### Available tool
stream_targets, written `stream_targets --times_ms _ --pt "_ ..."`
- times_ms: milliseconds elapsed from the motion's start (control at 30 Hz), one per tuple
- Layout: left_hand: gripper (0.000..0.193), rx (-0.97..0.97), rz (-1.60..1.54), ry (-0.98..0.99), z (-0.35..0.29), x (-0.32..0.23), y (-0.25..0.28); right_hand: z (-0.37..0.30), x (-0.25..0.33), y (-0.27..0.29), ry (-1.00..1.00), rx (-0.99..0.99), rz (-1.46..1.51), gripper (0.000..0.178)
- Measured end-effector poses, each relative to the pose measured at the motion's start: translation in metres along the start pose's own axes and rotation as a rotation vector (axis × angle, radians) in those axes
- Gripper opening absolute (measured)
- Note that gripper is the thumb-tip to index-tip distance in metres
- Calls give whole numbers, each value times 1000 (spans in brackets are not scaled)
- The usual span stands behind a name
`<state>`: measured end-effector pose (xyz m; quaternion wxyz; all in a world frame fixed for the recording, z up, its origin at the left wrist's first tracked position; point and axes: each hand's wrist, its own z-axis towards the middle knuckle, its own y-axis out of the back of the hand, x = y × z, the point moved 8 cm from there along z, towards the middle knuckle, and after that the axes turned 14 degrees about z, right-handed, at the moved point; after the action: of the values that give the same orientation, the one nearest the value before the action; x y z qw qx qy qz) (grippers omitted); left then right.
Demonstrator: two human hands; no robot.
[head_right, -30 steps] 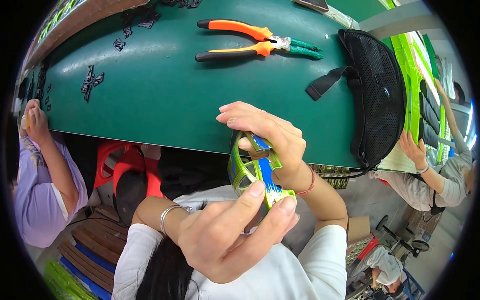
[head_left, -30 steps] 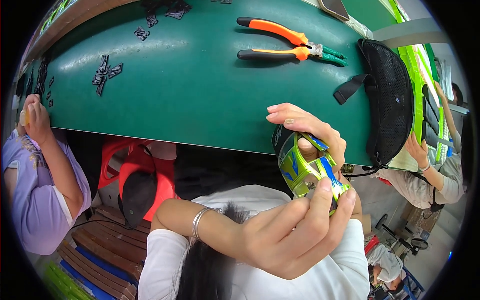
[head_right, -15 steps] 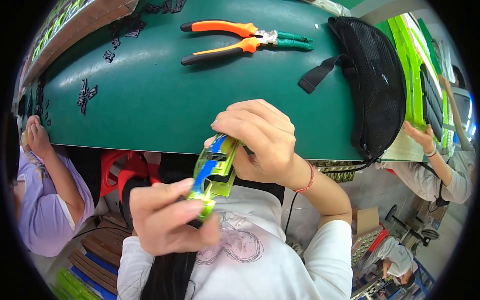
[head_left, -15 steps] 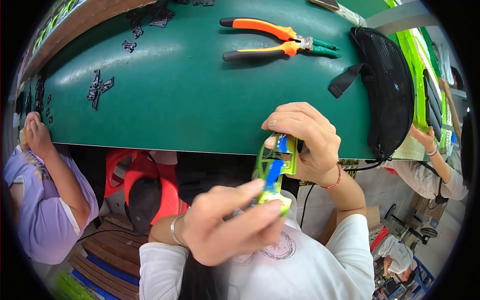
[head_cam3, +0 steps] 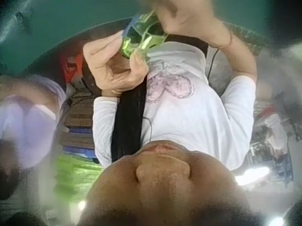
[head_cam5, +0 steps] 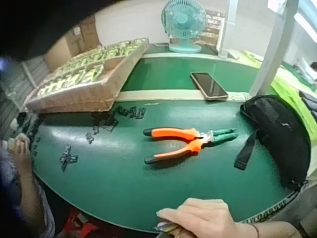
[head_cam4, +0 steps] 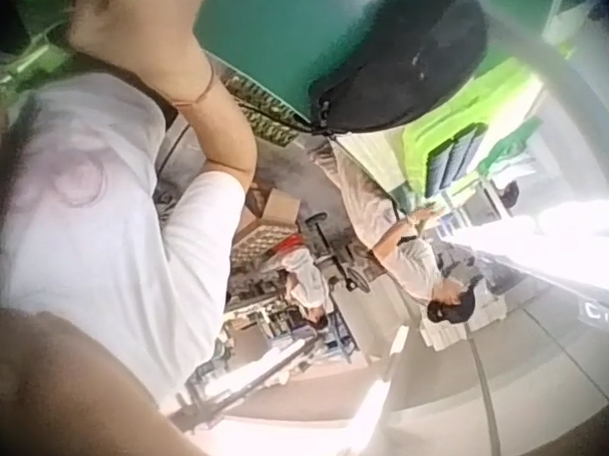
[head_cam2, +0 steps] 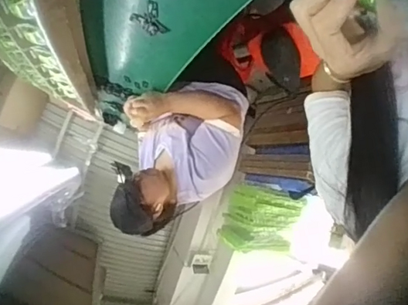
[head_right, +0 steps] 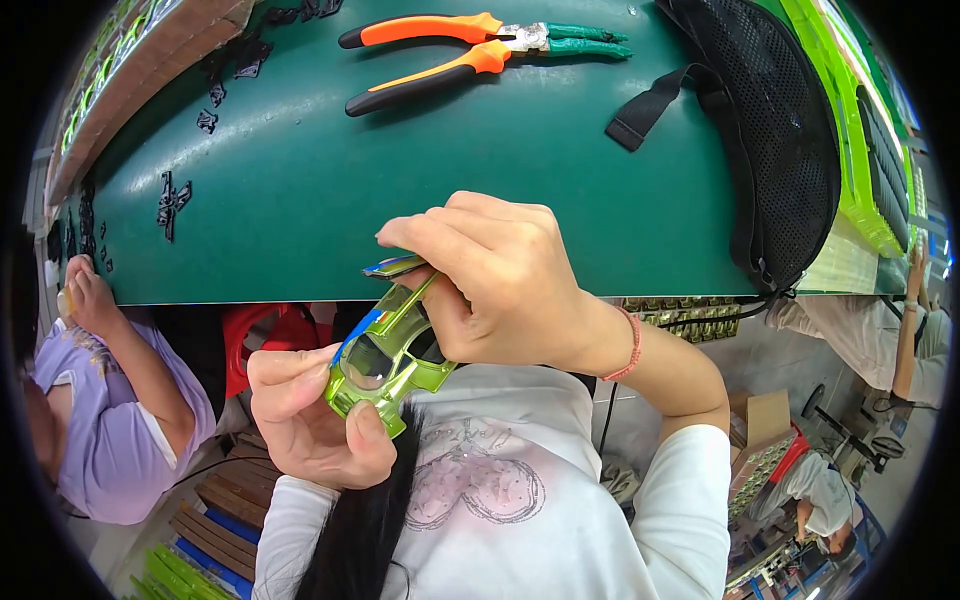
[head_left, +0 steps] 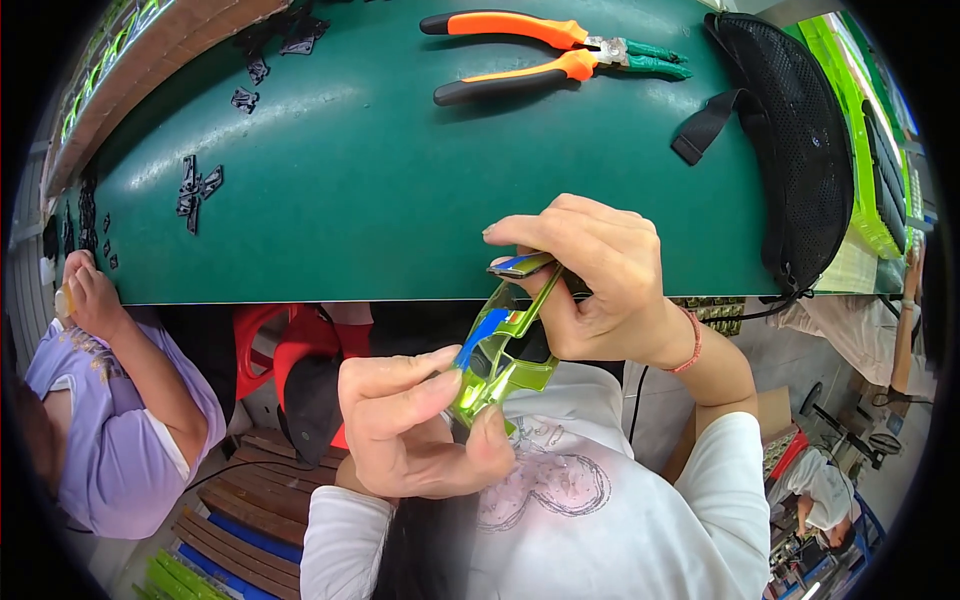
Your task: The person assembles toy car shells by taking shells from a tray and fitting plastic pieces into them by hand.
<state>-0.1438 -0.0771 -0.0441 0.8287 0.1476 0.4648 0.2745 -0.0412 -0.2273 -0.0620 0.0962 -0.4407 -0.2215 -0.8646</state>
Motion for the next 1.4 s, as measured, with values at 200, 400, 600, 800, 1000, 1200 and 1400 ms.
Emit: stream_targets --times_ms 200,400,600,800,1000,1200,1400 --pt "60 -68 62 -25 -19 -20 -2 -2 8 0 29 -17 11 31" --pt "48 -40 -119 -19 -2 -14 -3 -6 -22 0 -492 74 626 20" --pt "43 43 -48 158 4 -6 -10 -14 -26 -12 -805 206 1072 35" --pt "35 50 -38 142 16 -3 -23 -27 -36 -19 -832 282 1576 37" --pt "36 97 -30 146 13 2 -29 -24 -37 -22 -828 298 1601 39" --pt "61 -2 277 -62 48 -20 6 -11 -30 -18 -926 211 1126 30" --pt "52 260 227 -331 76 -25 21 0 -8 -30 -881 390 1059 46"
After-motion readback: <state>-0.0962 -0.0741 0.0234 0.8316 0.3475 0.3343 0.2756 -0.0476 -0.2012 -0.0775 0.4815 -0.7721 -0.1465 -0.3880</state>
